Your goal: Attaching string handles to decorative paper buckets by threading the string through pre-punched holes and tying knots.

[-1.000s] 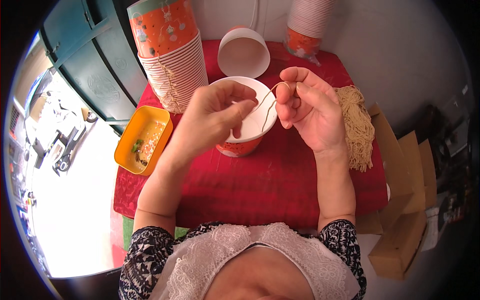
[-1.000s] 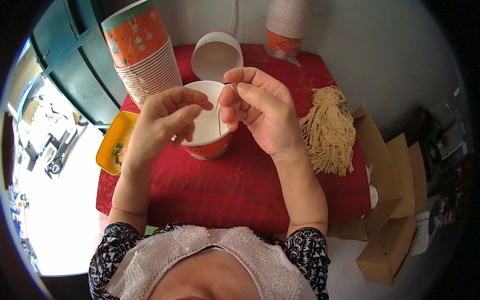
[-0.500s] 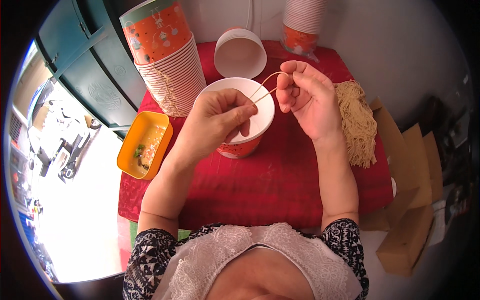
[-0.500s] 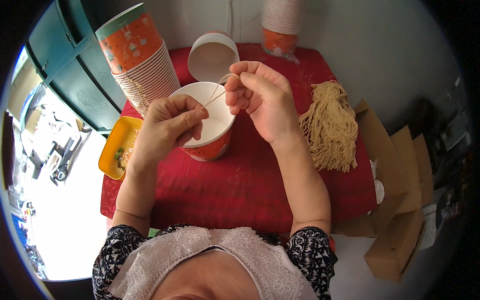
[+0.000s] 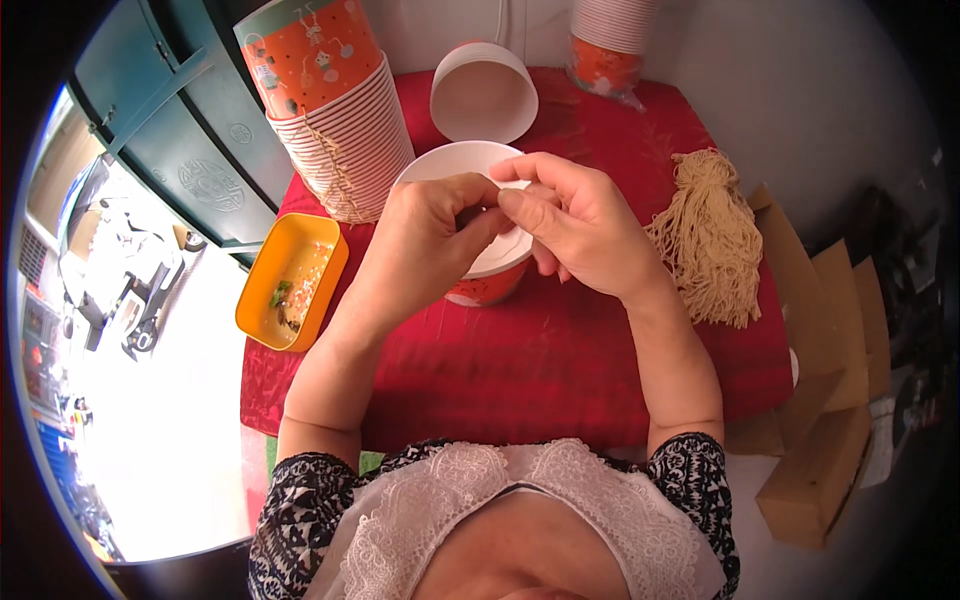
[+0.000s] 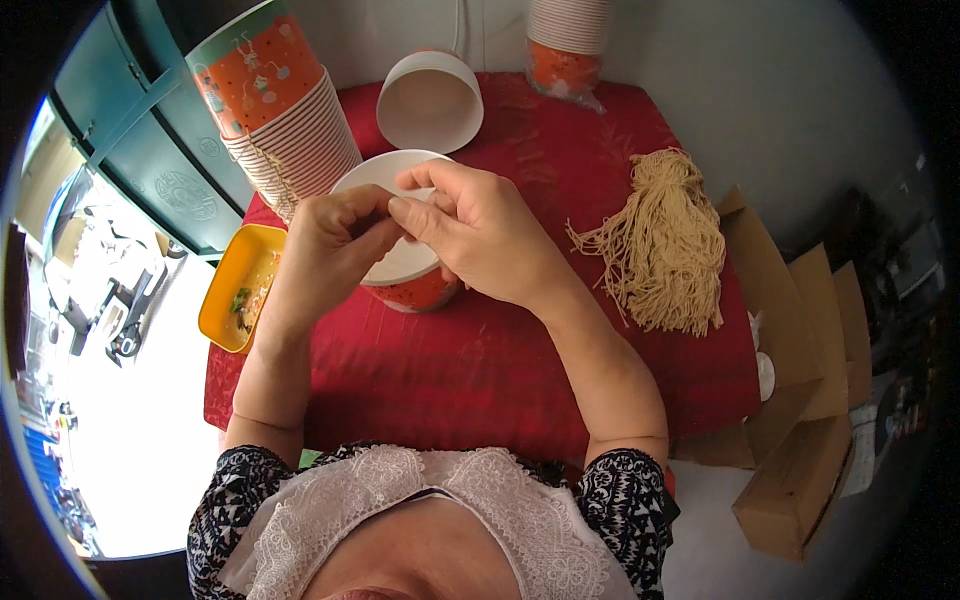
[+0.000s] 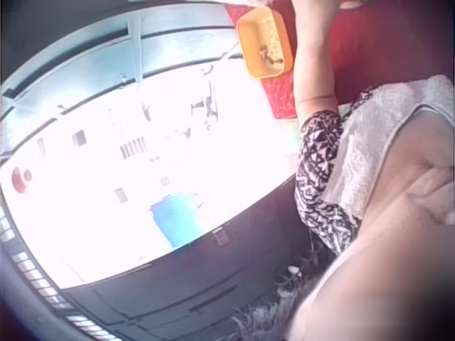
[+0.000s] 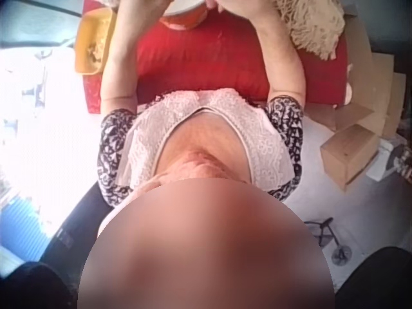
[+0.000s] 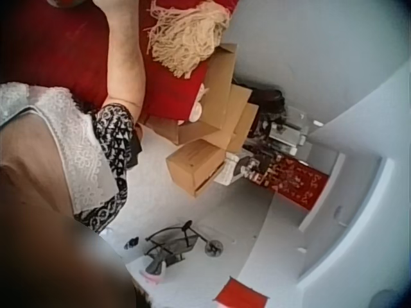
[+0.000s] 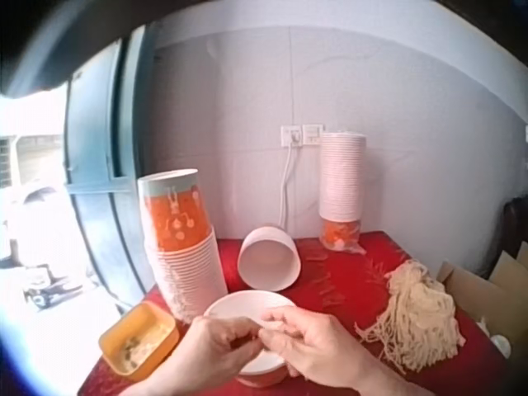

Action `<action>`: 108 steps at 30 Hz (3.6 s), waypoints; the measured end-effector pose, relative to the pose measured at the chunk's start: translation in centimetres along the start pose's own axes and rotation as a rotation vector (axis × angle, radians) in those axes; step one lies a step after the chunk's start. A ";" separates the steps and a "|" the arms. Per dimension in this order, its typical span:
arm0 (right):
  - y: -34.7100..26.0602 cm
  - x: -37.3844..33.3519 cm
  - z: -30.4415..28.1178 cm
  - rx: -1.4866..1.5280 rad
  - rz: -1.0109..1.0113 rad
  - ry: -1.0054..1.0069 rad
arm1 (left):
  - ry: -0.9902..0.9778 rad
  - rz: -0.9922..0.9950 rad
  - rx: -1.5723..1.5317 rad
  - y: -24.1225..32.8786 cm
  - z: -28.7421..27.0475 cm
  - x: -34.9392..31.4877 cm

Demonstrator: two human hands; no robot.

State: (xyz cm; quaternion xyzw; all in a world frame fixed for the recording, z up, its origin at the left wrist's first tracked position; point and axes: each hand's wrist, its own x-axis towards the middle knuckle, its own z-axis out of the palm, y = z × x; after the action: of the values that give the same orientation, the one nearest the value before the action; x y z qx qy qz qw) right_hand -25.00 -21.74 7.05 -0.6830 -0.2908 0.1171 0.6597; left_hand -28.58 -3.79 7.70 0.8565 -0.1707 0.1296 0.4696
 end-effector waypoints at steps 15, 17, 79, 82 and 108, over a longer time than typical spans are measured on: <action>2.8 1.3 -3.6 -0.288 -0.125 0.128 | 0.077 0.022 0.101 -0.8 -1.0 0.4; 2.4 1.3 -4.1 -0.267 -0.143 0.173 | 0.076 -0.011 0.147 -0.6 -1.3 0.4; -0.9 -0.2 -0.4 -0.625 -0.874 0.596 | -0.081 0.140 -0.121 -0.3 -6.1 0.0; -0.9 -0.3 -0.5 -0.642 -0.881 0.588 | -0.081 0.145 -0.116 -0.2 -6.0 0.0; -0.1 0.4 0.0 -0.640 -0.809 0.557 | -0.103 0.175 -0.116 -0.6 -5.7 0.0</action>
State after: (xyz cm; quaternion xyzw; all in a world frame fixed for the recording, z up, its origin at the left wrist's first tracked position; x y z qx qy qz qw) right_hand -24.72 -21.53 7.21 -0.6880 -0.3648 -0.4215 0.4646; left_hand -28.66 1.34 10.19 0.8152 -0.2760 0.1160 0.4959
